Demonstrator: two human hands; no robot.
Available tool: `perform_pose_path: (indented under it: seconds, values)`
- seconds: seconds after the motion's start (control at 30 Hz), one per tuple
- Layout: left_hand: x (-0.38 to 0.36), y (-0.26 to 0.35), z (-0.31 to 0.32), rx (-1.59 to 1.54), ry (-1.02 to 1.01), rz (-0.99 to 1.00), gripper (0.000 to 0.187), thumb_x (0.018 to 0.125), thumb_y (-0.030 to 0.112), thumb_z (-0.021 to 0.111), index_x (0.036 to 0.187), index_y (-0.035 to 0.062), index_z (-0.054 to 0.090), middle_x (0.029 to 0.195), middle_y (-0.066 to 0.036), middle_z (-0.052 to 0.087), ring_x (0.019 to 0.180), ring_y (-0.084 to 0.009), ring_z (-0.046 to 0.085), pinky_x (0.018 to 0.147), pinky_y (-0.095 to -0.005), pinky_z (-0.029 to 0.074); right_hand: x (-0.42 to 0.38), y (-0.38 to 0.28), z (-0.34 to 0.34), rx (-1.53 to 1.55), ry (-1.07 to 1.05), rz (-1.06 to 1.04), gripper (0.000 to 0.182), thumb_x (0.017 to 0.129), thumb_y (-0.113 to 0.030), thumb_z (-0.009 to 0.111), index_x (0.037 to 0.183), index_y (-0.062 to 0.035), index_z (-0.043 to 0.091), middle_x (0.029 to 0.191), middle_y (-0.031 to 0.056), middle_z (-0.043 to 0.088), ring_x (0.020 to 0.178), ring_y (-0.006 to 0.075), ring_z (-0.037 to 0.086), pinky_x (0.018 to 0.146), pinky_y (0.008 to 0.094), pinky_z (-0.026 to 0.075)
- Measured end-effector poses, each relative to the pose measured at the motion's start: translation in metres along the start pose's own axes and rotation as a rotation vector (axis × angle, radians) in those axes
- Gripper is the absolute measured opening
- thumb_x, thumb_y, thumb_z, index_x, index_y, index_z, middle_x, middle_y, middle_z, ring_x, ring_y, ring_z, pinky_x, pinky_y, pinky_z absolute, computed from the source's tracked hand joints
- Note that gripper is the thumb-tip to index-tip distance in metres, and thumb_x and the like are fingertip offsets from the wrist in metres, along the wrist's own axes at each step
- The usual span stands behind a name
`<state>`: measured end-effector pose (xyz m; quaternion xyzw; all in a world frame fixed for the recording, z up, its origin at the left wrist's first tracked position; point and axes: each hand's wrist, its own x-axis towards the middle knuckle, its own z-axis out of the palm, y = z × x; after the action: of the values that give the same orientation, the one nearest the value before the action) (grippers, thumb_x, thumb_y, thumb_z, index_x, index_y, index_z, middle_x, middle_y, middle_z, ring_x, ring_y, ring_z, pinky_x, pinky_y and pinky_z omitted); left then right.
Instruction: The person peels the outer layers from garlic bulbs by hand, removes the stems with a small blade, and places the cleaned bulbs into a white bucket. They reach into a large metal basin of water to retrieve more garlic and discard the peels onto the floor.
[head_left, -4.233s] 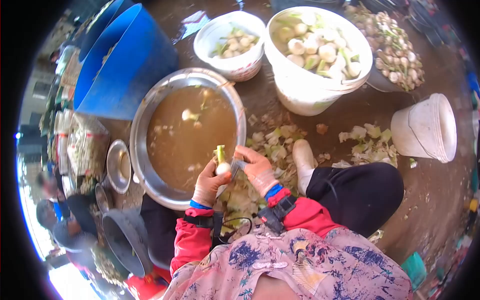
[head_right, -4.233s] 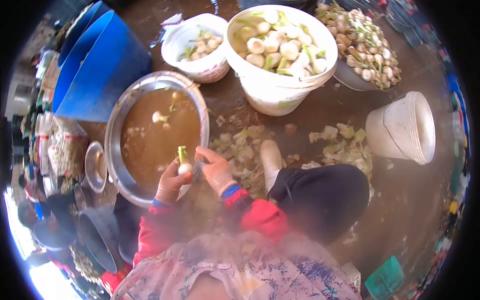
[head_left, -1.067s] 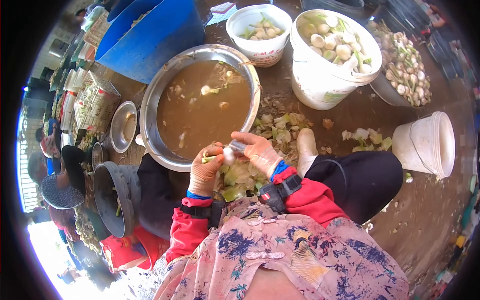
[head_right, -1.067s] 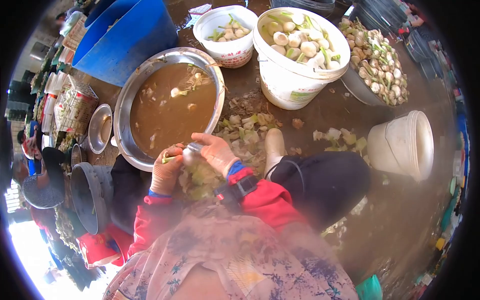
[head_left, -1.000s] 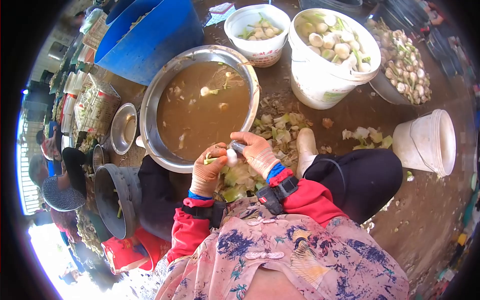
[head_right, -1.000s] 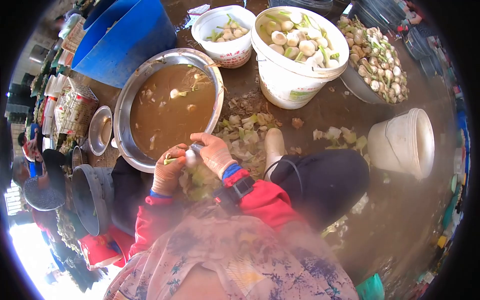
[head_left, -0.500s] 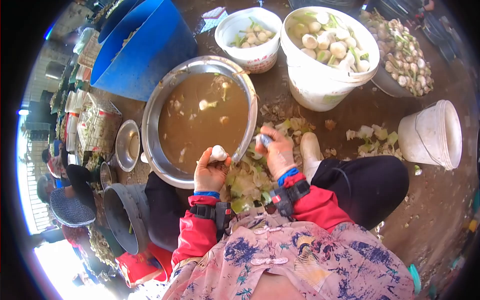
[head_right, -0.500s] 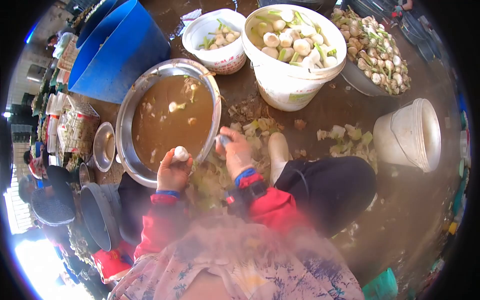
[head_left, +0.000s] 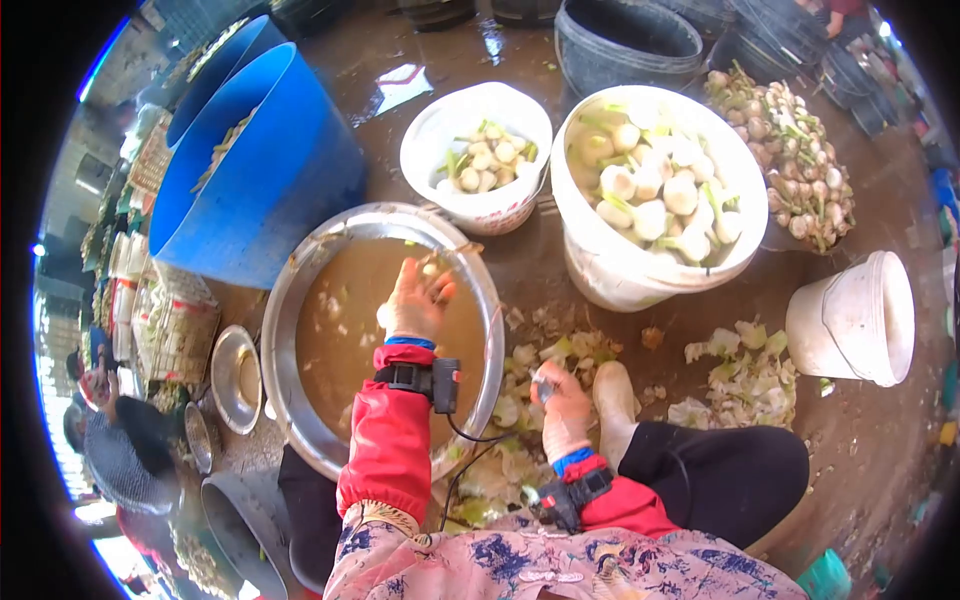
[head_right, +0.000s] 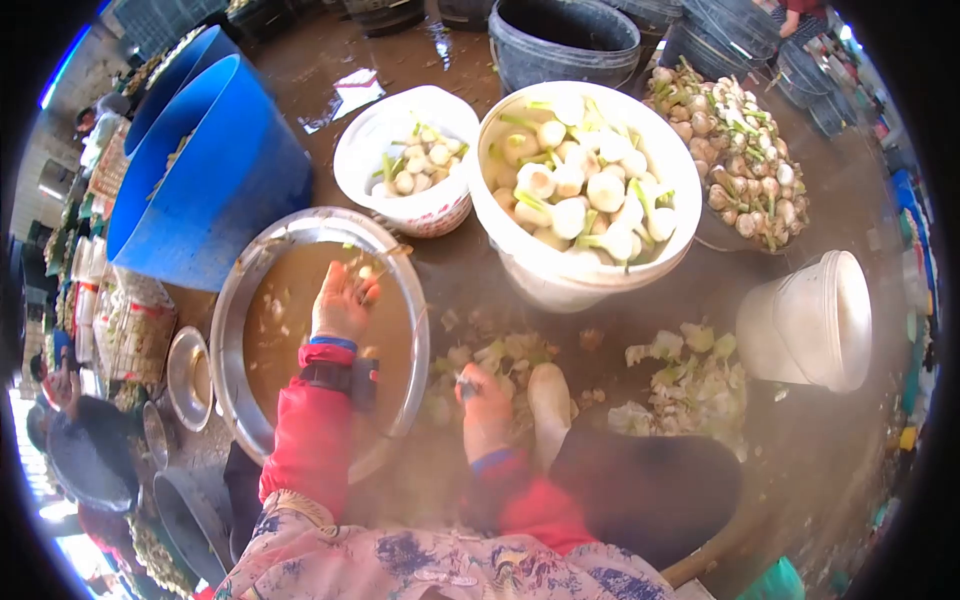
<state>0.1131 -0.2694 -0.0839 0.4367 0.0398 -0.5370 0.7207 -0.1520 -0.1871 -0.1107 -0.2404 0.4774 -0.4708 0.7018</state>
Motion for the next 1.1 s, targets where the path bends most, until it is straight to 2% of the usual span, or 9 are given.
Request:
perform_pose_path:
  seconds: [0.2, 0.37, 0.47, 0.53, 0.63, 0.7, 0.87, 1.0, 1.1]
  values:
    - [0.101, -0.028, -0.06, 0.18, 0.413, -0.202, 0.032, 0.089, 0.043, 0.064, 0.11, 0.0193, 0.058, 0.101, -0.007, 0.058, 0.074, -0.028, 0.059, 0.055, -0.0401, 0.05, 0.006, 0.012, 0.0, -0.239, 0.054, 0.061, 0.027, 0.085, 0.009, 0.055, 0.11, 0.0027, 0.064, 0.102, 0.0085, 0.064, 0.085, 0.0161, 0.063, 0.077, 0.0262, 0.054]
    - [0.085, -0.04, -0.046, 0.392, 0.181, -0.338, 0.037, 0.085, 0.05, 0.067, 0.099, 0.0161, 0.061, 0.089, -0.004, 0.059, 0.064, -0.0198, 0.056, 0.049, -0.0325, 0.047, 0.008, 0.014, 0.002, -0.12, 0.095, 0.129, 0.036, 0.082, 0.015, 0.051, 0.114, 0.0037, 0.061, 0.107, 0.0096, 0.063, 0.089, 0.0177, 0.063, 0.078, 0.0271, 0.053]
    - [0.032, -0.037, -0.024, 0.472, 0.156, -0.283, 0.037, 0.087, 0.048, 0.065, 0.097, 0.0125, 0.06, 0.079, -0.002, 0.06, 0.057, -0.0134, 0.053, 0.046, -0.0255, 0.043, 0.002, 0.0, 0.012, -0.026, 0.079, 0.229, 0.031, 0.09, -0.005, 0.058, 0.12, -0.0015, 0.06, 0.118, 0.0108, 0.062, 0.106, 0.0166, 0.059, 0.091, 0.029, 0.047]
    - [-0.009, -0.033, -0.025, 0.333, -0.032, -0.165, 0.032, 0.091, 0.041, 0.062, 0.1, 0.0112, 0.059, 0.083, -0.003, 0.062, 0.058, -0.0144, 0.052, 0.047, -0.0258, 0.043, -0.001, -0.01, 0.018, -0.039, 0.072, 0.26, 0.032, 0.089, 0.0, 0.056, 0.121, -0.0009, 0.06, 0.121, 0.0103, 0.06, 0.107, 0.0164, 0.059, 0.09, 0.0276, 0.049]
    - [-0.083, -0.033, -0.031, 0.135, -0.139, -0.113, 0.027, 0.093, 0.03, 0.061, 0.111, 0.0093, 0.058, 0.095, -0.008, 0.066, 0.073, -0.0209, 0.063, 0.055, -0.0278, 0.05, -0.011, -0.017, 0.028, -0.133, -0.01, 0.043, 0.036, 0.088, 0.007, 0.051, 0.122, -0.0007, 0.059, 0.11, 0.0061, 0.063, 0.093, 0.0133, 0.061, 0.076, 0.0242, 0.053]
    - [-0.129, -0.028, -0.039, 0.039, -0.2, -0.085, 0.03, 0.092, 0.022, 0.062, 0.118, 0.0089, 0.057, 0.105, -0.011, 0.066, 0.092, -0.0269, 0.067, 0.07, -0.0332, 0.056, -0.02, -0.03, 0.035, -0.137, -0.082, 0.107, 0.034, 0.089, 0.003, 0.053, 0.123, -0.0006, 0.058, 0.111, 0.0058, 0.063, 0.093, 0.0127, 0.061, 0.077, 0.0238, 0.052]
    - [-0.216, -0.035, -0.057, -0.04, -0.284, -0.041, 0.035, 0.087, 0.011, 0.066, 0.121, 0.0087, 0.057, 0.108, -0.01, 0.065, 0.1, -0.0255, 0.064, 0.084, -0.0371, 0.052, -0.046, -0.037, 0.044, -0.051, -0.368, 0.387, 0.045, 0.086, 0.009, 0.054, 0.13, 0.0059, 0.05, 0.121, 0.0118, 0.059, 0.105, 0.0175, 0.06, 0.089, 0.0295, 0.051]
    - [-0.261, -0.042, -0.045, 0.328, -0.174, 0.038, 0.053, 0.08, 0.004, 0.072, 0.129, 0.0095, 0.054, 0.12, -0.003, 0.059, 0.109, -0.0186, 0.057, 0.091, -0.0324, 0.047, -0.066, -0.037, 0.047, -0.133, -0.469, 0.408, 0.044, 0.084, 0.009, 0.054, 0.128, 0.0028, 0.054, 0.116, 0.0098, 0.062, 0.103, 0.0168, 0.061, 0.087, 0.028, 0.051]
    - [-0.27, -0.055, -0.049, 0.639, -0.149, 0.333, 0.071, 0.071, -0.009, 0.075, 0.135, 0.006, 0.049, 0.12, -0.007, 0.059, 0.109, -0.022, 0.058, 0.094, -0.0319, 0.047, -0.076, -0.033, 0.05, -0.258, -0.516, 0.358, 0.043, 0.083, 0.006, 0.056, 0.125, -0.0007, 0.058, 0.109, 0.0071, 0.065, 0.096, 0.0145, 0.061, 0.082, 0.0259, 0.05]
